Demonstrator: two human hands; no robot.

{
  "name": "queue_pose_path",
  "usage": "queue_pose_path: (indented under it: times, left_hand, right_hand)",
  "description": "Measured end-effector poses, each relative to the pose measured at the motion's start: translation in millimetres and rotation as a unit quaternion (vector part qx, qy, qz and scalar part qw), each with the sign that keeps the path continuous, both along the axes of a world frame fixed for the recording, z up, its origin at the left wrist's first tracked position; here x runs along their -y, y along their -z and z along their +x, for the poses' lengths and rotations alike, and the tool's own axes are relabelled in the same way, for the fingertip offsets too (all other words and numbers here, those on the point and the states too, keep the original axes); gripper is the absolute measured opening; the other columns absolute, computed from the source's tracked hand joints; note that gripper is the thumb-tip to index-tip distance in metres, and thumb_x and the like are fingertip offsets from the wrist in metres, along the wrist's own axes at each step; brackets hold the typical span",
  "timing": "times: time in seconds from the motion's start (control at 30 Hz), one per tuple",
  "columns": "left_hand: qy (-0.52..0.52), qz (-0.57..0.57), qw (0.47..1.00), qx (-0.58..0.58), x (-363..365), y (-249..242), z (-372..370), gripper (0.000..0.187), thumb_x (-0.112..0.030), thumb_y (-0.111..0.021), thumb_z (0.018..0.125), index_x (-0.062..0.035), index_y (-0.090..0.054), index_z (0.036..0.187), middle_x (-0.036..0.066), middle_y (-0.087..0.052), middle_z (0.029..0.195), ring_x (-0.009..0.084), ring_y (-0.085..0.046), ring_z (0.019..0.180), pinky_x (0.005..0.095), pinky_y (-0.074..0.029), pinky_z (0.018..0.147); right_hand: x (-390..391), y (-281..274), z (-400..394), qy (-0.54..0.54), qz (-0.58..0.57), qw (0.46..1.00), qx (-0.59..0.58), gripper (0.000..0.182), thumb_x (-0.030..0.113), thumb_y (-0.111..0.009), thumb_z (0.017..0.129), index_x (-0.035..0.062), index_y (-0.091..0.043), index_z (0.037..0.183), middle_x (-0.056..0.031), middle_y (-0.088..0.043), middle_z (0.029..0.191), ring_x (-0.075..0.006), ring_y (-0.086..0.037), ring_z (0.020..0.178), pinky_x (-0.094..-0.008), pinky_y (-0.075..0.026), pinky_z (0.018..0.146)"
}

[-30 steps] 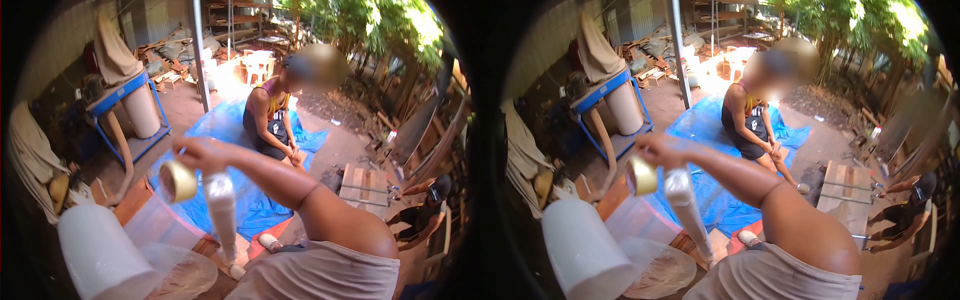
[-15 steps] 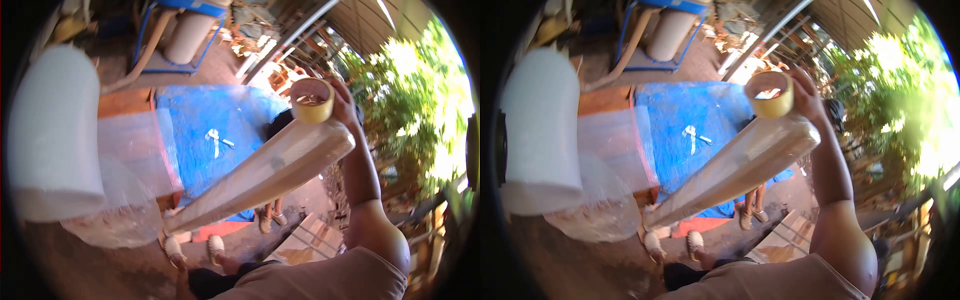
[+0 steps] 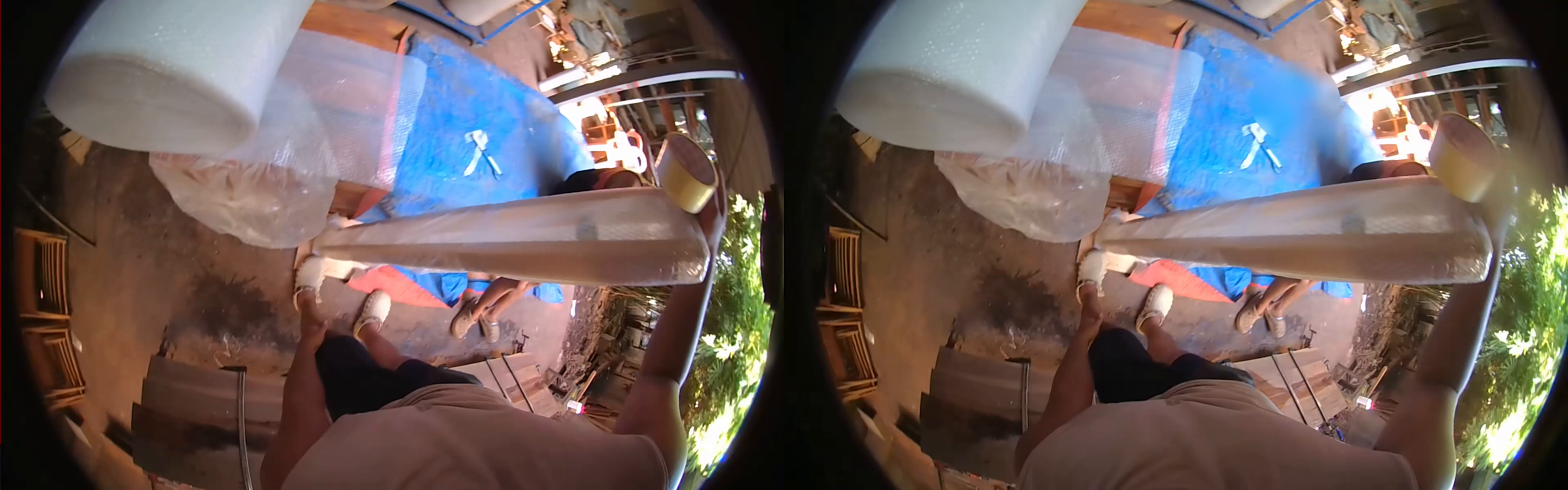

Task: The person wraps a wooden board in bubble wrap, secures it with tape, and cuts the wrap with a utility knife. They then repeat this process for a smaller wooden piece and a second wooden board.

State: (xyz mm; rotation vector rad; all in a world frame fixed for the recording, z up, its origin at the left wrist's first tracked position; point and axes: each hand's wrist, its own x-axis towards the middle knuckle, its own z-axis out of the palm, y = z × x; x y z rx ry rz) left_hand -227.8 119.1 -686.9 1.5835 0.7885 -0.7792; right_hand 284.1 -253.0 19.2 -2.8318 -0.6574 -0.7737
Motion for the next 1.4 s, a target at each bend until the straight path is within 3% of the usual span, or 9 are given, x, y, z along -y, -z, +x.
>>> queue_pose_path:
  times: [0.13, 0.4, 0.67, 0.9, 1.03, 1.17, 1.23, 1.3, 1.4]
  left_hand:
    - [-0.028, 0.098, 0.994, 0.042, 32, 166, -49, 0.075, -0.044, -0.061, 0.088, -0.0022, -0.034, 0.144, 0.018, -0.042, 0.144, 0.0244, -0.042, 0.132, 0.0319, -0.029, 0.112]
    - [-0.406, -0.464, 0.775, -0.137, 87, -69, 172, 0.096, -0.079, -0.042, 0.082, 0.0015, -0.039, 0.134, 0.020, -0.043, 0.140, 0.0327, -0.044, 0.128, 0.0491, -0.040, 0.103]
    - [-0.584, -0.468, 0.660, -0.062, 132, -99, 198, 0.058, -0.051, -0.048, 0.090, -0.0110, -0.046, 0.132, 0.012, -0.052, 0.129, 0.0329, -0.051, 0.116, 0.0571, -0.044, 0.094]
    - [-0.590, -0.484, 0.646, -0.003, 178, -116, 158, 0.051, -0.048, -0.045, 0.093, -0.0130, -0.049, 0.130, 0.008, -0.056, 0.125, 0.0298, -0.054, 0.115, 0.0510, -0.044, 0.096]
    - [-0.616, -0.466, 0.630, 0.078, 177, -157, 127, 0.051, -0.047, -0.044, 0.094, -0.0105, -0.051, 0.129, 0.008, -0.059, 0.124, 0.0279, -0.054, 0.116, 0.0467, -0.042, 0.101]
    - [-0.634, -0.464, 0.598, 0.158, 154, -225, 78, 0.052, -0.048, -0.042, 0.095, -0.0101, -0.051, 0.128, 0.008, -0.059, 0.124, 0.0294, -0.054, 0.117, 0.0491, -0.039, 0.104]
    - [-0.655, -0.437, 0.589, 0.181, 135, -249, 59, 0.053, -0.047, -0.041, 0.094, -0.0096, -0.051, 0.130, 0.009, -0.058, 0.127, 0.0307, -0.052, 0.120, 0.0515, -0.037, 0.105]
    - [-0.667, -0.340, 0.607, 0.264, 114, -270, 40, 0.057, -0.047, -0.043, 0.093, -0.0087, -0.048, 0.134, 0.012, -0.055, 0.131, 0.0333, -0.049, 0.123, 0.0526, -0.036, 0.107]
    - [-0.712, -0.272, 0.569, 0.310, 83, -344, 31, 0.063, -0.049, -0.044, 0.091, -0.0081, -0.042, 0.139, 0.014, -0.048, 0.138, 0.0358, -0.045, 0.127, 0.0538, -0.033, 0.109]
  right_hand:
    - [-3, 17, -39, -0.018, 0.305, 0.942, -0.137, 0.043, 0.028, -0.046, 0.100, -0.0016, -0.050, 0.131, -0.0113, -0.054, 0.126, -0.0207, -0.053, 0.115, -0.0332, -0.041, 0.099]
    - [47, 6, -128, 0.006, 0.289, 0.946, -0.147, 0.042, 0.028, -0.047, 0.100, -0.0016, -0.051, 0.130, -0.0105, -0.054, 0.124, -0.0192, -0.053, 0.113, -0.0322, -0.041, 0.098]
    - [30, 21, -203, 0.161, 0.366, 0.910, -0.110, 0.034, 0.022, -0.044, 0.101, 0.0006, -0.053, 0.126, -0.0065, -0.055, 0.117, -0.0135, -0.052, 0.106, -0.0274, -0.041, 0.092]
    - [141, -3, -250, 0.129, 0.211, 0.954, -0.170, 0.029, 0.018, -0.040, 0.102, 0.0002, -0.055, 0.119, -0.0081, -0.057, 0.110, -0.0139, -0.052, 0.101, -0.0267, -0.041, 0.090]
    - [253, -20, -238, 0.051, -0.259, 0.963, 0.055, 0.039, -0.001, -0.051, 0.094, -0.0016, -0.051, 0.133, -0.0197, -0.042, 0.144, -0.0292, -0.050, 0.127, -0.0348, -0.044, 0.102]
    - [289, 7, -215, 0.099, 0.248, 0.955, -0.130, 0.042, -0.002, -0.053, 0.090, -0.0022, -0.051, 0.132, -0.0196, -0.050, 0.138, -0.0304, -0.051, 0.125, -0.0361, -0.044, 0.101]
    - [351, 57, -183, 0.001, -0.159, 0.984, 0.079, 0.043, 0.019, -0.049, 0.097, -0.0053, -0.049, 0.133, -0.0139, -0.054, 0.134, -0.0230, -0.052, 0.122, -0.0338, -0.041, 0.102]
    - [295, 91, -173, -0.096, 0.557, 0.778, -0.274, 0.041, 0.020, -0.044, 0.099, -0.0016, -0.047, 0.134, -0.0120, -0.056, 0.127, -0.0204, -0.053, 0.119, -0.0317, -0.041, 0.101]
    - [235, 111, -166, -0.189, 0.539, 0.728, -0.380, 0.037, 0.020, -0.044, 0.100, -0.0007, -0.049, 0.131, -0.0088, -0.057, 0.124, -0.0172, -0.054, 0.117, -0.0308, -0.042, 0.100]
